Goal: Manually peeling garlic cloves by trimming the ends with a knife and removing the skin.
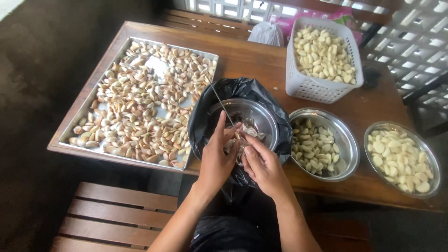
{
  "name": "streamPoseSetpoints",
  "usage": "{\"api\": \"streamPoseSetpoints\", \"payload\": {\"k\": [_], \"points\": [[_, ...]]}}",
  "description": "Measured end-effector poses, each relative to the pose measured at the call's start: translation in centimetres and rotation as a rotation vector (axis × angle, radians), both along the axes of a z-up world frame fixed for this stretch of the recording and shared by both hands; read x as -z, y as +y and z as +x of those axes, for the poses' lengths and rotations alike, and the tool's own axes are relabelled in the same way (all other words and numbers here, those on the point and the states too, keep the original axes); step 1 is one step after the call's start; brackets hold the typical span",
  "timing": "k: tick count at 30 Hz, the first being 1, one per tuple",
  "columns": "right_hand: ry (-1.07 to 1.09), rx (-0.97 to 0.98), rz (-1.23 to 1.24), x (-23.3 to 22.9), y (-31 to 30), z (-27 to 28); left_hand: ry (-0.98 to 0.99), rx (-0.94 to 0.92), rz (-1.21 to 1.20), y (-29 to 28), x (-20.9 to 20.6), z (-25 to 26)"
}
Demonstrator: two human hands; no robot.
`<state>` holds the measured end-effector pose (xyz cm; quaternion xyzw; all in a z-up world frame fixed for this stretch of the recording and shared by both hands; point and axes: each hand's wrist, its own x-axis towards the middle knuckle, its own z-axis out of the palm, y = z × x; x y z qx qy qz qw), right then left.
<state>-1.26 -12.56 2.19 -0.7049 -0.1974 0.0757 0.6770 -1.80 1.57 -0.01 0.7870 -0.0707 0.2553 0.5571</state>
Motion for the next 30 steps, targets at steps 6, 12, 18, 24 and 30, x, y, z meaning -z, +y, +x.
{"api": "streamPoseSetpoints", "payload": {"k": [6, 12, 18, 24, 30], "points": [[-0.053, 0.09, -0.018, 1.4, 0.1, 0.2, -0.014, 0.023, -0.034, -0.2, 0.0, 0.1], [0.122, 0.096, 0.319, 2.5, 0.1, 0.3, 0.107, 0.078, -0.256, 0.1, -0.1, 0.5], [0.155, 0.131, 0.322, 2.3, -0.3, 0.2, 0.067, 0.102, -0.682, -0.1, 1.5, 1.3], [0.106, 0.198, 0.222, 1.8, -0.9, 0.3, 0.102, 0.082, -0.59, 0.1, 0.6, 0.9], [0.119, 0.055, 0.247, 0.8, -1.1, -0.6, 0.073, 0.067, -0.492, -0.3, 0.6, 0.7]]}}
